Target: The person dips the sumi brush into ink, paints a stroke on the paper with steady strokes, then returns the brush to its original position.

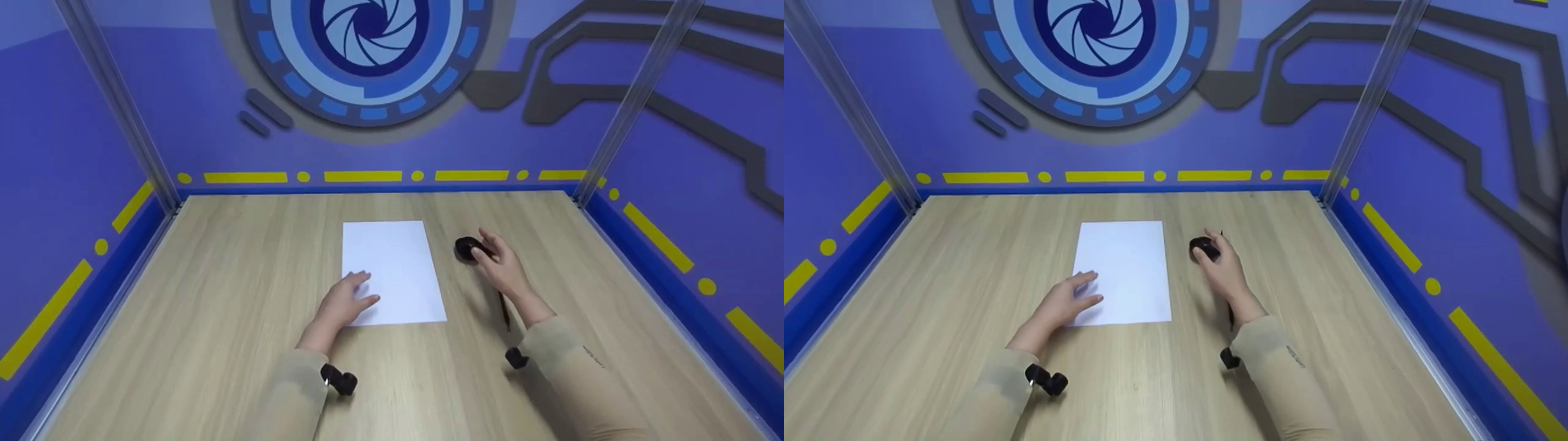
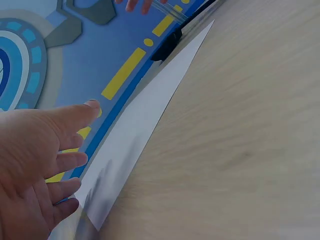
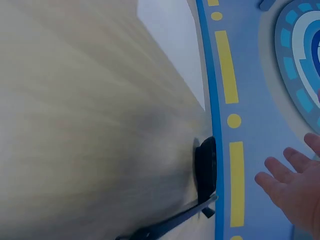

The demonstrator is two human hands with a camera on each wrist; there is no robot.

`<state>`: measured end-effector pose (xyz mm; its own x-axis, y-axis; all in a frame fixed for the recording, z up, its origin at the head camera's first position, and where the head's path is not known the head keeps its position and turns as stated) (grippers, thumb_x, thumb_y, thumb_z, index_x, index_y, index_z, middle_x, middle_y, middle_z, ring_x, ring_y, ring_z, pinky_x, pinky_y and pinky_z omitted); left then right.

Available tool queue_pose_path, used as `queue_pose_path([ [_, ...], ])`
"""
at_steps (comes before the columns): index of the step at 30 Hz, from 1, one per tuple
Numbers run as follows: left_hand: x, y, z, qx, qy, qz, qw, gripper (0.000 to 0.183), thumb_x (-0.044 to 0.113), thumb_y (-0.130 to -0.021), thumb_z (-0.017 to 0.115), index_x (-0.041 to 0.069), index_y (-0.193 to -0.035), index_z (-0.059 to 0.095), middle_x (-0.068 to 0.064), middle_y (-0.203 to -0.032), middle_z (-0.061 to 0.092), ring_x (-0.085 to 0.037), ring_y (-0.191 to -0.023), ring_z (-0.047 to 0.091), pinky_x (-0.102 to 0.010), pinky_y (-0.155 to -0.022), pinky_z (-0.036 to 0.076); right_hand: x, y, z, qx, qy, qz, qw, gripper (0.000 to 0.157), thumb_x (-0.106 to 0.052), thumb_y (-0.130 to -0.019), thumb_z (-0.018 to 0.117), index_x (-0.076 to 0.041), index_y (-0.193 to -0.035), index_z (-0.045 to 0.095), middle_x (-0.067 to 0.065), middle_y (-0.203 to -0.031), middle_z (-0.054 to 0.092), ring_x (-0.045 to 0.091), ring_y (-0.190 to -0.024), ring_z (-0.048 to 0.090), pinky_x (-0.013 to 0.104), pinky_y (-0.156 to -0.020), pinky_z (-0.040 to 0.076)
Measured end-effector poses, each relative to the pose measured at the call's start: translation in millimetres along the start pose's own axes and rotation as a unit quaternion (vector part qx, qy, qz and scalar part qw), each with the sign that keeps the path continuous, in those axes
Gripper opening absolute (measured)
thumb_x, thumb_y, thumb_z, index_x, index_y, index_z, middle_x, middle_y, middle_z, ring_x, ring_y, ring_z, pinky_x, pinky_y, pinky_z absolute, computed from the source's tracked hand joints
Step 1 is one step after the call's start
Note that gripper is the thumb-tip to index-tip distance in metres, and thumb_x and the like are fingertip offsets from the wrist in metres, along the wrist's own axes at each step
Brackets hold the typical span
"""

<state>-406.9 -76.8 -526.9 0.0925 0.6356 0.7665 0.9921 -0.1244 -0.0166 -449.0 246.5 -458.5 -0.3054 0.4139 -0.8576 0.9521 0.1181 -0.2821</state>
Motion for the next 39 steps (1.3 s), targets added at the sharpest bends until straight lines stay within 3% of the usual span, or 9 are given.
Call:
queue_pose_path([
  [7, -3.0, 5.2, 7.7, -0.009, -0.030, 0.018, 0.9993, 0.055, 0.022, -0.094, 0.075, 0.006, -0.144, 0.059, -0.016, -0.158, 0.049, -0.038, -0.155, 0.033, -0.054, -0.128, 0.028, 8, 16, -9.9, -0.021, 0.045, 0.012, 0.999, 0.058, -0.025, -0.106, 0.059, -0.003, -0.155, 0.040, 0.026, -0.158, 0.042, 0.043, -0.150, 0.036, 0.071, -0.122, 0.027],
  [12, -3.8, 6.8, 11.2, -0.015, -0.046, 0.019, 0.9986, 0.054, 0.022, -0.093, 0.076, 0.005, -0.142, 0.060, -0.015, -0.160, 0.047, -0.036, -0.156, 0.032, -0.053, -0.129, 0.027, 12, 21, -16.0, -0.031, 0.109, -0.001, 0.994, 0.055, -0.019, -0.104, 0.062, -0.003, -0.153, 0.044, 0.024, -0.156, 0.046, 0.042, -0.149, 0.038, 0.069, -0.121, 0.031],
  [18, -3.9, 9.2, 14.0, -0.021, -0.073, 0.025, 0.9968, 0.052, 0.027, -0.094, 0.076, 0.006, -0.140, 0.062, -0.012, -0.163, 0.044, -0.033, -0.157, 0.030, -0.052, -0.130, 0.027, 12, 27, -16.9, -0.059, 0.202, -0.032, 0.977, 0.051, -0.009, -0.102, 0.063, -0.001, -0.150, 0.048, 0.025, -0.156, 0.046, 0.045, -0.147, 0.041, 0.062, -0.121, 0.035],
  [22, -5.2, 10.9, 13.7, -0.022, -0.077, 0.032, 0.9963, 0.052, 0.028, -0.095, 0.075, 0.006, -0.141, 0.062, -0.011, -0.163, 0.043, -0.032, -0.157, 0.031, -0.051, -0.129, 0.027, 13, 29, -15.7, -0.079, 0.270, -0.055, 0.958, 0.048, -0.004, -0.100, 0.064, 0.001, -0.146, 0.053, 0.025, -0.152, 0.051, 0.045, -0.143, 0.046, 0.061, -0.118, 0.041],
  [25, -7.4, 10.9, 14.2, -0.022, -0.072, 0.032, 0.9967, 0.052, 0.028, -0.095, 0.075, 0.006, -0.141, 0.062, -0.011, -0.164, 0.042, -0.032, -0.157, 0.030, -0.052, -0.130, 0.027, 10, 31, -13.2, -0.093, 0.320, -0.096, 0.938, 0.043, 0.003, -0.096, 0.065, 0.004, -0.139, 0.059, 0.025, -0.148, 0.056, 0.045, -0.139, 0.051, 0.060, -0.115, 0.045],
  [28, -10.3, 10.6, 14.4, -0.022, -0.066, 0.029, 0.9972, 0.052, 0.028, -0.095, 0.075, 0.007, -0.141, 0.062, -0.010, -0.164, 0.042, -0.032, -0.157, 0.030, -0.052, -0.130, 0.027, 3, 33, -9.3, -0.099, 0.366, -0.164, 0.911, 0.039, 0.011, -0.091, 0.067, 0.006, -0.130, 0.065, 0.025, -0.139, 0.063, 0.044, -0.132, 0.058, 0.058, -0.109, 0.050],
  [33, -13.1, 10.6, 14.1, -0.021, -0.060, 0.022, 0.9977, 0.053, 0.028, -0.095, 0.075, 0.008, -0.142, 0.061, -0.008, -0.165, 0.041, -0.031, -0.158, 0.028, -0.052, -0.130, 0.026, -6, 38, 1.8, -0.117, 0.457, -0.268, 0.840, 0.032, 0.015, -0.089, 0.064, 0.003, -0.118, 0.072, 0.022, -0.125, 0.071, 0.041, -0.120, 0.066, 0.054, -0.101, 0.057],
  [36, -12.6, 10.4, 14.4, -0.023, -0.059, 0.026, 0.9977, 0.053, 0.029, -0.095, 0.075, 0.008, -0.142, 0.061, -0.009, -0.165, 0.040, -0.031, -0.158, 0.028, -0.052, -0.130, 0.025, 0, 39, 9.5, -0.153, 0.516, -0.284, 0.794, 0.032, 0.013, -0.090, 0.062, 0.001, -0.118, 0.072, 0.019, -0.126, 0.072, 0.039, -0.121, 0.066, 0.052, -0.101, 0.057],
  [39, -12.1, 9.9, 15.0, -0.026, -0.056, 0.031, 0.9977, 0.053, 0.028, -0.095, 0.074, 0.008, -0.142, 0.061, -0.009, -0.165, 0.040, -0.031, -0.158, 0.028, -0.052, -0.130, 0.025, 10, 39, 14.7, -0.193, 0.557, -0.277, 0.759, 0.035, 0.011, -0.091, 0.063, -0.001, -0.123, 0.071, 0.016, -0.131, 0.070, 0.036, -0.125, 0.064, 0.051, -0.104, 0.056],
])
Point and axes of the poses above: each hand's wrist, its own y-axis away from the middle knuckle, its own z-axis out of the palm, x = y × z, the point moved 10 cm from there along -y, towards the middle knuckle
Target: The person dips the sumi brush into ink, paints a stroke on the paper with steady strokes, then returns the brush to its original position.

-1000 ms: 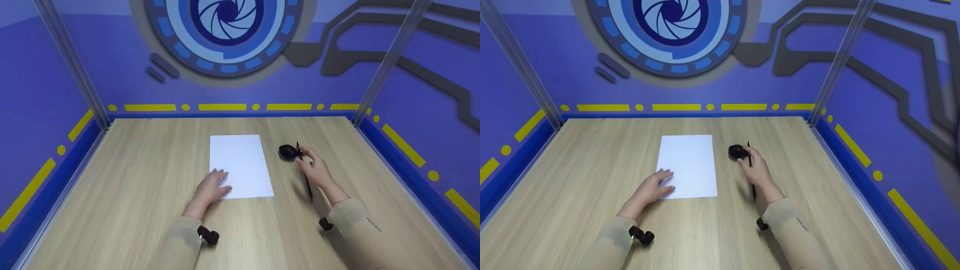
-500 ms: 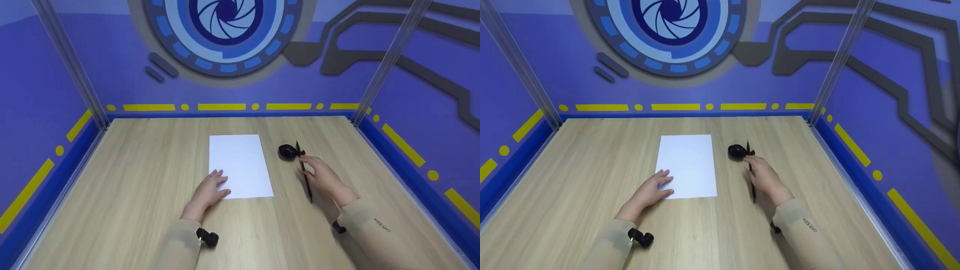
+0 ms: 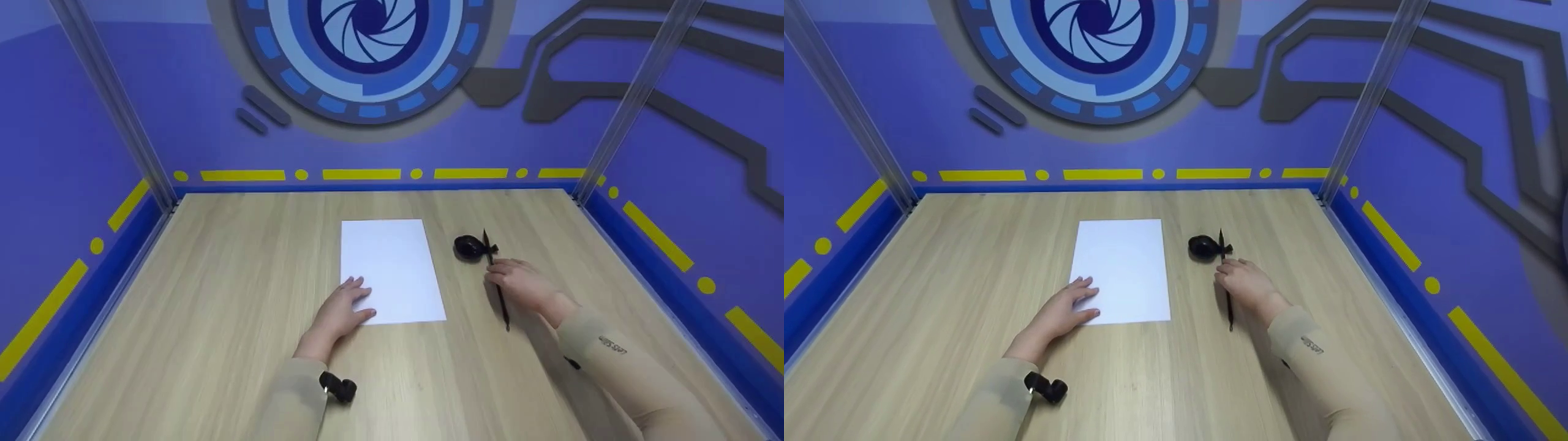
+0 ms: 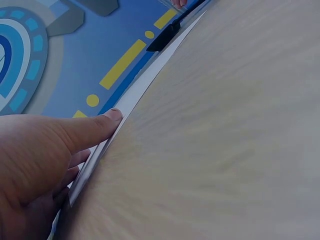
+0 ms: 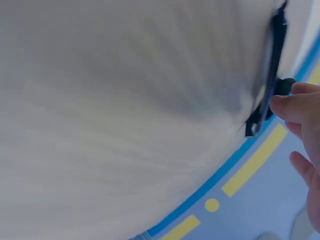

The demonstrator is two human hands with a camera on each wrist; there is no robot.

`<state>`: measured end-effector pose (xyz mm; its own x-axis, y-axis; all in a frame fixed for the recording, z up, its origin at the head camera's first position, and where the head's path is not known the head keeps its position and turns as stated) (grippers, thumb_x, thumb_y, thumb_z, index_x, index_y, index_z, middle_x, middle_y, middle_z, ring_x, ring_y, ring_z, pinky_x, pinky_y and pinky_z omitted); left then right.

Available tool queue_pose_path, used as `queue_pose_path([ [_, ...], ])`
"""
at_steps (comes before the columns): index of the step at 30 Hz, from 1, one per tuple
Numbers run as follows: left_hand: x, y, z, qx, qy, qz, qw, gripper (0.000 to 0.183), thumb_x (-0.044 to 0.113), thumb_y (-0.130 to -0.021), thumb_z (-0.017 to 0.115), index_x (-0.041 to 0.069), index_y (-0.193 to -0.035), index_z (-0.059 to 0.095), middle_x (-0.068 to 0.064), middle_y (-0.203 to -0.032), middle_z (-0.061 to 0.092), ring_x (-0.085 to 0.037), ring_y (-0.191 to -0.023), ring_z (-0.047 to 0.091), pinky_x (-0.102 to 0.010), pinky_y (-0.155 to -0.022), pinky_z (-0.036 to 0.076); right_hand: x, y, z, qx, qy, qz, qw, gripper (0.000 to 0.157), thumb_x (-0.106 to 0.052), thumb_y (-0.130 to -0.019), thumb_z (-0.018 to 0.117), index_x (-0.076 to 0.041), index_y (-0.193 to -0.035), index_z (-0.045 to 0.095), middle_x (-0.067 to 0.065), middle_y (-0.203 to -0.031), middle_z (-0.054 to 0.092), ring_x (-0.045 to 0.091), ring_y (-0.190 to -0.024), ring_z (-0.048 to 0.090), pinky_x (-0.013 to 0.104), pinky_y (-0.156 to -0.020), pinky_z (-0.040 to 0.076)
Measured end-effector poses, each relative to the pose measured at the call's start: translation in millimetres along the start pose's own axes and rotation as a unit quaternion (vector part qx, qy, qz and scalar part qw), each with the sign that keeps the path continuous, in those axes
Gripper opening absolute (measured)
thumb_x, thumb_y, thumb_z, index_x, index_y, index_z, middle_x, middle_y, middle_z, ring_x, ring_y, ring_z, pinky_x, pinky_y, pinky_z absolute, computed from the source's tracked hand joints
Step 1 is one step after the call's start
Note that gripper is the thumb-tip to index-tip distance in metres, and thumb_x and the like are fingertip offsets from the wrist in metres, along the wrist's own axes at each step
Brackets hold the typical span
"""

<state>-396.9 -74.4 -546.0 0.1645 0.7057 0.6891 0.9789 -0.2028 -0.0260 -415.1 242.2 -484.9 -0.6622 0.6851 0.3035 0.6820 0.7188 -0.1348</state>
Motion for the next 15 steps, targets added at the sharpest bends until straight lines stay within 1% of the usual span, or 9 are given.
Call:
queue_pose_path([
  [2, -0.3, -0.3, 0.0, -0.001, 0.002, 0.002, 1.0000, 0.053, 0.028, -0.095, 0.075, 0.007, -0.142, 0.061, -0.009, -0.165, 0.041, -0.032, -0.158, 0.028, -0.053, -0.130, 0.025, -1, -1, 6.3, -0.024, 0.019, -0.010, 0.999, 0.036, 0.009, -0.092, 0.063, -0.002, -0.126, 0.070, 0.015, -0.133, 0.069, 0.034, -0.127, 0.063, 0.050, -0.106, 0.055],
  [5, -0.6, 0.4, 0.1, -0.001, 0.005, 0.000, 1.0000, 0.053, 0.028, -0.095, 0.075, 0.007, -0.142, 0.061, -0.009, -0.165, 0.041, -0.032, -0.158, 0.028, -0.052, -0.130, 0.025, -4, -1, 12.5, -0.040, 0.044, -0.029, 0.998, 0.036, 0.006, -0.093, 0.064, -0.004, -0.128, 0.069, 0.013, -0.135, 0.069, 0.032, -0.127, 0.063, 0.048, -0.108, 0.054],
  [8, -0.1, 1.1, 0.0, -0.002, 0.007, 0.001, 1.0000, 0.053, 0.028, -0.095, 0.074, 0.007, -0.142, 0.061, -0.009, -0.165, 0.040, -0.032, -0.158, 0.027, -0.053, -0.130, 0.025, -6, -1, 16.6, -0.041, 0.071, -0.046, 0.996, 0.036, 0.004, -0.092, 0.065, -0.005, -0.127, 0.070, 0.011, -0.134, 0.069, 0.030, -0.127, 0.064, 0.046, -0.108, 0.054],
  [12, 1.1, 1.1, -0.4, -0.002, 0.010, 0.006, 0.9999, 0.053, 0.028, -0.096, 0.074, 0.007, -0.142, 0.061, -0.010, -0.165, 0.040, -0.032, -0.158, 0.028, -0.053, -0.130, 0.025, -8, 2, 20.2, -0.039, 0.102, -0.055, 0.992, 0.037, 0.005, -0.092, 0.066, -0.004, -0.127, 0.069, 0.010, -0.133, 0.070, 0.028, -0.127, 0.064, 0.042, -0.107, 0.055],
  [15, 1.3, 0.9, -1.2, -0.002, 0.010, 0.007, 0.9999, 0.053, 0.027, -0.095, 0.074, 0.007, -0.142, 0.061, -0.010, -0.165, 0.040, -0.032, -0.158, 0.027, -0.053, -0.130, 0.024, -9, 3, 20.6, -0.027, 0.110, -0.061, 0.992, 0.036, 0.006, -0.092, 0.064, -0.003, -0.126, 0.069, 0.010, -0.133, 0.069, 0.027, -0.126, 0.064, 0.040, -0.104, 0.056],
])
Point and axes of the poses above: each hand's wrist, its own y-axis away from the middle knuckle, its own z-axis out of the palm, x = y × z, the point moved 10 cm from there along -y, towards the middle knuckle
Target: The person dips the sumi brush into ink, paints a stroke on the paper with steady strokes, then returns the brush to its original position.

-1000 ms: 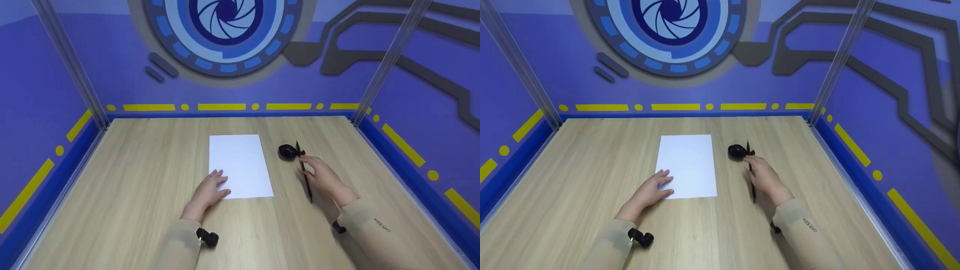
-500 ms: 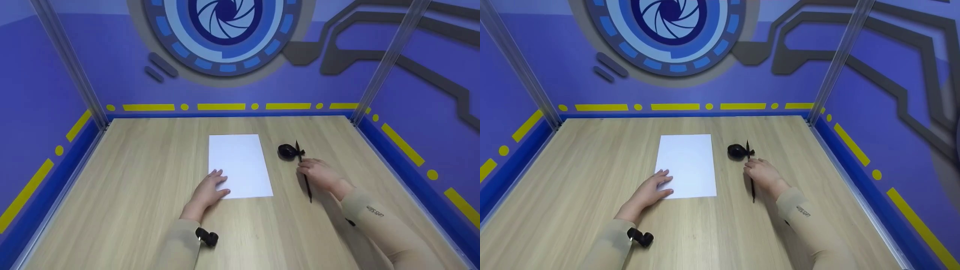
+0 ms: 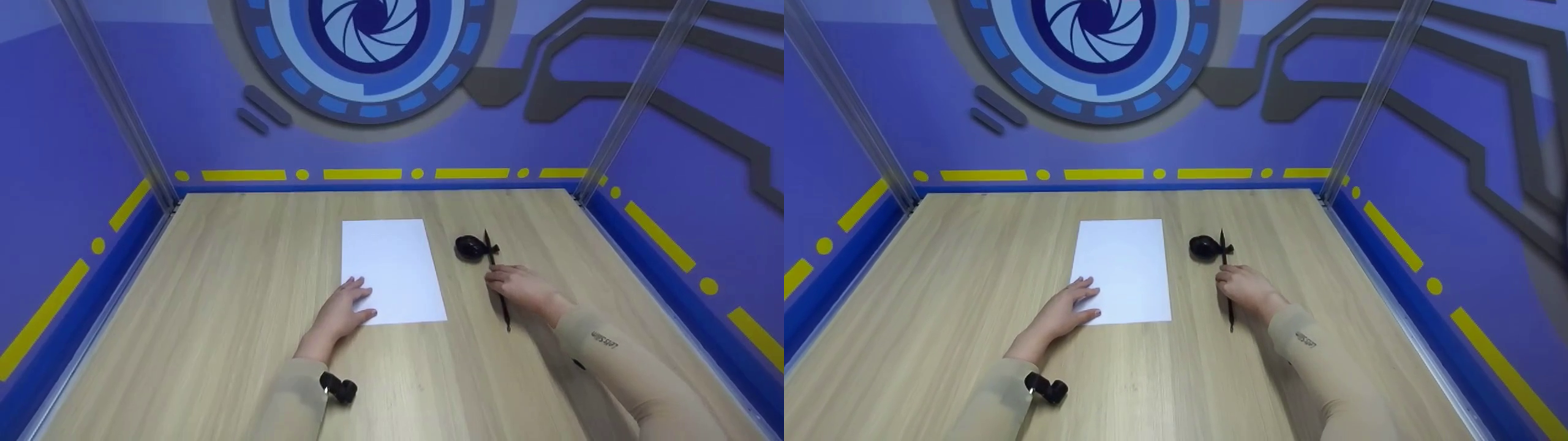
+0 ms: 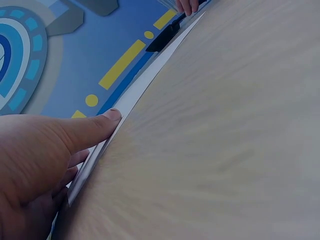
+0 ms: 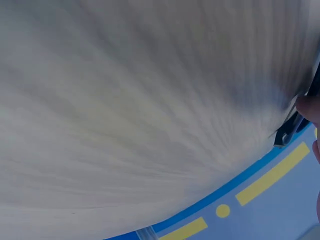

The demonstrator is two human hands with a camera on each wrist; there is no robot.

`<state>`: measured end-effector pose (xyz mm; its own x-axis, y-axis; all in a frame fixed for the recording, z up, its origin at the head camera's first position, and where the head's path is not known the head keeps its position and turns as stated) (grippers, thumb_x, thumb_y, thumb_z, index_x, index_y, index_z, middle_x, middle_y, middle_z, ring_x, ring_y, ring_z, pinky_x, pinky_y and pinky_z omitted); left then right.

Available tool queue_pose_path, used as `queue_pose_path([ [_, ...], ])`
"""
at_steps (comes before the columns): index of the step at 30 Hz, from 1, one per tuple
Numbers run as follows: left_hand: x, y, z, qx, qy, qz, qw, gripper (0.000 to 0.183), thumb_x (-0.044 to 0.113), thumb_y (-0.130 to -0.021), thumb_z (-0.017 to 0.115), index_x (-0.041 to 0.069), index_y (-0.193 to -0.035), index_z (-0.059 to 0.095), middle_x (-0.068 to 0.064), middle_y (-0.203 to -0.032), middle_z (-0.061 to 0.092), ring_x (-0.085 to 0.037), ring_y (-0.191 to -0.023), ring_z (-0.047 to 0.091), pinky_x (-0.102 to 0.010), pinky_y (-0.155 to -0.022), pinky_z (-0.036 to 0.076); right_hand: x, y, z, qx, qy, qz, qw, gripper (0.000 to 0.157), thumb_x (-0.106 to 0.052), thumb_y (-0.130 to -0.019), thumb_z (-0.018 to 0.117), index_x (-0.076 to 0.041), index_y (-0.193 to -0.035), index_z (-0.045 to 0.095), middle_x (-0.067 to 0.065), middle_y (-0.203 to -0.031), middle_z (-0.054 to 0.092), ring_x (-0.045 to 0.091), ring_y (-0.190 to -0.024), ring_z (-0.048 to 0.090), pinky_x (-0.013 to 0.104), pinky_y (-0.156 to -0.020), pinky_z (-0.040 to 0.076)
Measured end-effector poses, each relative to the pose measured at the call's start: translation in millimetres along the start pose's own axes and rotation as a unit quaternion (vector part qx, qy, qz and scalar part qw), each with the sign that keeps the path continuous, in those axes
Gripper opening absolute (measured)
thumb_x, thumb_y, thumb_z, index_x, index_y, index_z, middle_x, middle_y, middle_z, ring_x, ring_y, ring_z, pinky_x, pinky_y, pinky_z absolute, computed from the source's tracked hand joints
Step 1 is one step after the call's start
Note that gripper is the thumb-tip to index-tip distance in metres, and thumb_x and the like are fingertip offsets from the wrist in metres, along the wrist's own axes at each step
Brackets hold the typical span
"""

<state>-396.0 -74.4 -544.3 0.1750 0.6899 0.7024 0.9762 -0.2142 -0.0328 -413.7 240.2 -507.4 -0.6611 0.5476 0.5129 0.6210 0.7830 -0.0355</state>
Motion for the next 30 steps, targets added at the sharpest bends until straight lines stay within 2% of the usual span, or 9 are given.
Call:
queue_pose_path([
  [9, -0.6, -1.7, 0.9, 0.000, -0.005, -0.003, 1.0000, 0.054, 0.027, -0.095, 0.074, 0.007, -0.143, 0.060, -0.010, -0.165, 0.040, -0.032, -0.158, 0.027, -0.053, -0.130, 0.024, -2, 1, -3.3, 0.047, 0.022, -0.019, 0.998, 0.031, 0.003, -0.090, 0.067, -0.004, -0.120, 0.072, 0.011, -0.128, 0.072, 0.026, -0.123, 0.066, 0.037, -0.100, 0.058],
  [13, -0.8, -1.4, 1.3, 0.001, -0.002, -0.004, 1.0000, 0.054, 0.027, -0.095, 0.075, 0.007, -0.142, 0.061, -0.010, -0.165, 0.040, -0.032, -0.158, 0.027, -0.053, -0.130, 0.024, -1, 3, -7.5, 0.069, 0.011, -0.025, 0.997, 0.030, 0.002, -0.088, 0.068, -0.004, -0.117, 0.072, 0.011, -0.126, 0.072, 0.026, -0.121, 0.067, 0.039, -0.098, 0.058],
  [16, -1.0, -1.0, 1.3, 0.002, 0.002, -0.009, 1.0000, 0.054, 0.027, -0.094, 0.075, 0.007, -0.142, 0.061, -0.009, -0.165, 0.041, -0.031, -0.158, 0.027, -0.052, -0.130, 0.025, 1, 4, -16.8, 0.109, 0.000, -0.028, 0.994, 0.031, 0.004, -0.084, 0.069, -0.003, -0.114, 0.072, 0.012, -0.122, 0.074, 0.027, -0.118, 0.068, 0.039, -0.095, 0.059],
  [18, -1.2, -0.8, 1.4, 0.001, 0.003, -0.013, 0.9999, 0.054, 0.028, -0.094, 0.075, 0.008, -0.142, 0.061, -0.009, -0.165, 0.041, -0.031, -0.158, 0.027, -0.052, -0.130, 0.025, 4, 5, -26.8, 0.152, -0.007, -0.026, 0.988, 0.031, 0.006, -0.081, 0.070, -0.002, -0.111, 0.073, 0.013, -0.119, 0.074, 0.028, -0.114, 0.069, 0.039, -0.091, 0.060],
  [21, -1.1, -0.8, 1.5, 0.001, 0.002, -0.015, 0.9999, 0.053, 0.028, -0.094, 0.075, 0.008, -0.142, 0.061, -0.008, -0.165, 0.040, -0.031, -0.158, 0.027, -0.051, -0.130, 0.025, 11, 7, -45.9, 0.236, -0.021, -0.020, 0.971, 0.033, 0.010, -0.075, 0.073, 0.001, -0.107, 0.073, 0.016, -0.112, 0.075, 0.032, -0.108, 0.071, 0.041, -0.084, 0.062],
  [25, -0.6, -1.1, 1.1, 0.002, 0.001, -0.011, 0.9999, 0.053, 0.027, -0.095, 0.075, 0.007, -0.142, 0.061, -0.009, -0.165, 0.041, -0.031, -0.158, 0.028, -0.051, -0.130, 0.024, 23, 7, -72.6, 0.335, -0.049, 0.003, 0.941, 0.035, 0.016, -0.072, 0.076, 0.004, -0.105, 0.073, 0.018, -0.106, 0.076, 0.035, -0.104, 0.073, 0.043, -0.080, 0.064],
  [28, -0.4, -1.2, 0.6, 0.003, 0.001, -0.006, 1.0000, 0.053, 0.027, -0.095, 0.075, 0.007, -0.142, 0.061, -0.010, -0.165, 0.041, -0.032, -0.158, 0.028, -0.052, -0.130, 0.024, 36, 5, -93.1, 0.386, -0.073, 0.055, 0.918, 0.029, 0.015, -0.079, 0.074, 0.004, -0.105, 0.073, 0.018, -0.105, 0.077, 0.034, -0.103, 0.075, 0.043, -0.081, 0.064],
  [30, -0.5, -1.1, 0.2, 0.003, -0.001, -0.001, 1.0000, 0.052, 0.026, -0.095, 0.075, 0.006, -0.141, 0.061, -0.011, -0.164, 0.041, -0.033, -0.158, 0.029, -0.053, -0.130, 0.025, 44, 5, -106.3, 0.419, -0.101, 0.104, 0.897, 0.026, 0.014, -0.082, 0.073, 0.004, -0.106, 0.072, 0.018, -0.106, 0.078, 0.034, -0.103, 0.075, 0.042, -0.084, 0.064],
])
Point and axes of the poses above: each hand's wrist, its own y-axis away from the middle knuckle, its own z-axis out of the palm, x = y × z, the point moved 10 cm from there along -y, towards the middle knuckle
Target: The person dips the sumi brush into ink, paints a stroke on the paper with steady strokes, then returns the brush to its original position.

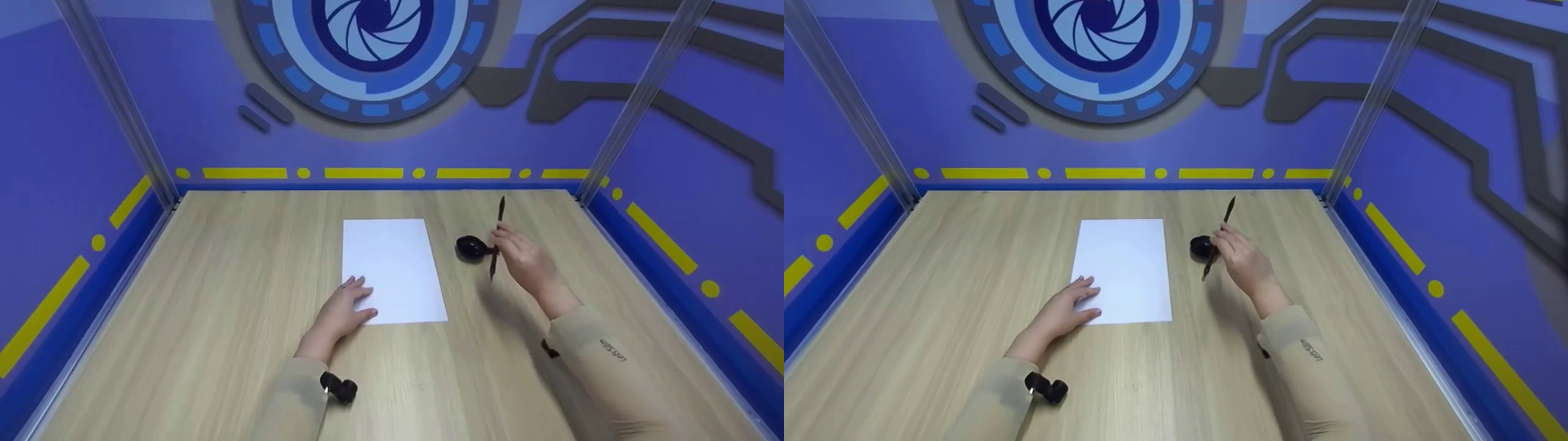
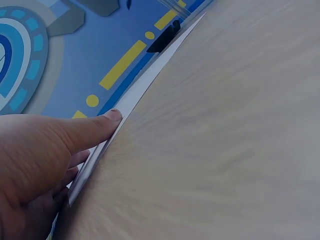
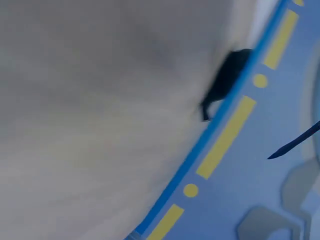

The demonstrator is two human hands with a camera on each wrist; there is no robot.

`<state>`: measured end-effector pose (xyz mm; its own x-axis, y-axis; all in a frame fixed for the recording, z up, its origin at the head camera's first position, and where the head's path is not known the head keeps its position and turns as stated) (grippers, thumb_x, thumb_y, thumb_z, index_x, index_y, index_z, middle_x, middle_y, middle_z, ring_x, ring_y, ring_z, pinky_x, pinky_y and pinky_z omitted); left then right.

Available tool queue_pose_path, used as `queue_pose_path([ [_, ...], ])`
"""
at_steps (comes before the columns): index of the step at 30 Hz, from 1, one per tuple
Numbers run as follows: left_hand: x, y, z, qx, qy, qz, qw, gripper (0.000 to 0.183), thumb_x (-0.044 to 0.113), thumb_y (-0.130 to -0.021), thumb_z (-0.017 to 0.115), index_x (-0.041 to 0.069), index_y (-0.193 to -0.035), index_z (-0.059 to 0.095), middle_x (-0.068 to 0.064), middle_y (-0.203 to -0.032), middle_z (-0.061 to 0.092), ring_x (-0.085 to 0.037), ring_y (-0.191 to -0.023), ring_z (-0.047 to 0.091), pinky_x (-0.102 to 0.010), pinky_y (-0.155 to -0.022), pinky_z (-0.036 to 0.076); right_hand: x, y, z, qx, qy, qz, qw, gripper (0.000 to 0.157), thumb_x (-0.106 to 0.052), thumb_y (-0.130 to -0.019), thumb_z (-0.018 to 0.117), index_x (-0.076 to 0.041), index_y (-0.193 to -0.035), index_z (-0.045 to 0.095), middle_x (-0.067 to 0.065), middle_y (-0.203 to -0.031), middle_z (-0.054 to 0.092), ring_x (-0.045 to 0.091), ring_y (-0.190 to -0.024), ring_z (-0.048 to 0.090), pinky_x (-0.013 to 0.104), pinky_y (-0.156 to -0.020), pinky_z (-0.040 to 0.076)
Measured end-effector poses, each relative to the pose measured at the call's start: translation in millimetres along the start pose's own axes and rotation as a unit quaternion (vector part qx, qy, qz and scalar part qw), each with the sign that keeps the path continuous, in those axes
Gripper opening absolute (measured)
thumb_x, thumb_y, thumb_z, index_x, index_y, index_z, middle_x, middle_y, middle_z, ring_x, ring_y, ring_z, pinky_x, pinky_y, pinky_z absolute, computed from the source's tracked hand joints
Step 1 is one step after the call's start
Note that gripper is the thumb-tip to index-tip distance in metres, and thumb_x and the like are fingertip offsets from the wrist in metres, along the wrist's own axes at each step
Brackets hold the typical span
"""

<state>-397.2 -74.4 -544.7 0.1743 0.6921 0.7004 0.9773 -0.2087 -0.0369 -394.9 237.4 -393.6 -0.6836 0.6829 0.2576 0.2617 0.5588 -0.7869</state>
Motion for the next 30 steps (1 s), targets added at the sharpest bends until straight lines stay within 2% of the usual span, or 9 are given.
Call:
queue_pose_path([
  [3, 0.0, 0.7, -0.9, 0.000, -0.002, 0.004, 1.0000, 0.052, 0.025, -0.094, 0.075, 0.005, -0.141, 0.061, -0.012, -0.164, 0.041, -0.034, -0.157, 0.029, -0.053, -0.130, 0.025, 13, -10, -15.7, 0.077, -0.032, 0.113, 0.990, 0.023, 0.014, -0.086, 0.072, 0.003, -0.107, 0.073, 0.016, -0.108, 0.078, 0.033, -0.101, 0.076, 0.029, -0.091, 0.061],
  [5, 0.0, 0.7, -1.3, 0.000, -0.004, 0.006, 1.0000, 0.052, 0.025, -0.094, 0.075, 0.004, -0.141, 0.061, -0.013, -0.164, 0.041, -0.034, -0.157, 0.029, -0.054, -0.130, 0.025, 27, -9, -24.9, 0.134, -0.061, 0.208, 0.967, 0.021, 0.011, -0.089, 0.071, 0.002, -0.108, 0.073, 0.015, -0.107, 0.078, 0.029, -0.099, 0.076, 0.015, -0.093, 0.057],
  [6, -0.2, 0.6, -1.4, 0.000, -0.003, 0.005, 1.0000, 0.053, 0.025, -0.095, 0.075, 0.005, -0.141, 0.061, -0.012, -0.164, 0.041, -0.034, -0.157, 0.029, -0.053, -0.130, 0.025, 35, -6, -28.7, 0.164, -0.080, 0.256, 0.949, 0.019, 0.009, -0.090, 0.071, 0.002, -0.108, 0.073, 0.016, -0.106, 0.079, 0.026, -0.098, 0.077, 0.010, -0.093, 0.055],
  [8, 0.5, 0.5, -1.7, 0.000, -0.004, 0.006, 1.0000, 0.053, 0.026, -0.095, 0.074, 0.005, -0.141, 0.061, -0.012, -0.164, 0.041, -0.034, -0.157, 0.029, -0.053, -0.130, 0.025, 52, 6, -31.3, 0.217, -0.129, 0.353, 0.901, 0.014, 0.002, -0.094, 0.071, 0.004, -0.108, 0.072, 0.017, -0.105, 0.079, 0.016, -0.095, 0.077, 0.004, -0.089, 0.053],
  [12, 0.7, 0.5, -1.3, 0.001, -0.005, 0.003, 1.0000, 0.053, 0.027, -0.095, 0.074, 0.006, -0.142, 0.060, -0.011, -0.165, 0.040, -0.033, -0.158, 0.028, -0.053, -0.130, 0.024, 80, 42, -22.6, 0.299, -0.228, 0.508, 0.775, 0.024, -0.012, -0.098, 0.069, 0.008, -0.111, 0.067, 0.018, -0.106, 0.078, 0.001, -0.088, 0.076, 0.011, -0.079, 0.059],
  [14, 0.9, 0.7, -0.8, 0.000, -0.005, 0.002, 1.0000, 0.053, 0.027, -0.095, 0.075, 0.006, -0.141, 0.061, -0.011, -0.164, 0.041, -0.033, -0.158, 0.028, -0.053, -0.130, 0.025, 89, 61, -13.7, 0.315, -0.258, 0.563, 0.720, 0.027, -0.016, -0.099, 0.068, 0.007, -0.113, 0.065, 0.013, -0.105, 0.079, 0.001, -0.084, 0.076, 0.014, -0.074, 0.060],
  [18, 0.6, 0.9, 0.2, -0.002, -0.005, -0.004, 1.0000, 0.053, 0.028, -0.094, 0.075, 0.008, -0.141, 0.062, -0.010, -0.164, 0.042, -0.032, -0.158, 0.028, -0.052, -0.130, 0.026, 102, 94, 2.7, 0.321, -0.288, 0.627, 0.649, 0.020, -0.017, -0.099, 0.068, -0.001, -0.110, 0.065, 0.000, -0.097, 0.077, 0.007, -0.079, 0.077, 0.016, -0.068, 0.061],
  [22, 0.6, 0.9, 0.4, -0.002, -0.008, -0.006, 0.9999, 0.053, 0.028, -0.094, 0.076, 0.008, -0.141, 0.062, -0.010, -0.164, 0.041, -0.032, -0.158, 0.028, -0.052, -0.130, 0.026, 108, 115, 15.4, 0.318, -0.299, 0.654, 0.618, 0.012, -0.017, -0.099, 0.068, -0.007, -0.104, 0.064, 0.002, -0.094, 0.077, 0.008, -0.074, 0.077, 0.016, -0.065, 0.061],
  [30, 0.3, 0.8, 0.3, 0.001, -0.007, -0.005, 1.0000, 0.053, 0.028, -0.094, 0.075, 0.007, -0.141, 0.062, -0.010, -0.165, 0.041, -0.031, -0.158, 0.028, -0.052, -0.130, 0.026, 113, 139, 35.4, 0.308, -0.298, 0.693, 0.580, 0.013, -0.015, -0.098, 0.069, -0.006, -0.094, 0.061, -0.009, -0.072, 0.071, 0.005, -0.059, 0.073, 0.013, -0.054, 0.057],
])
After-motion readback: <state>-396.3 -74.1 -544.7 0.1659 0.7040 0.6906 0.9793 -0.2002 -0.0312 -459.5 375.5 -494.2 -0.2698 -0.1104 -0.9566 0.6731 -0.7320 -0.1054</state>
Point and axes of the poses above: each hand's wrist, its own y-axis away from the middle knuckle, its own z-axis out of the palm, x = y × z, the point moved 10 cm from there along -y, towards the middle knuckle
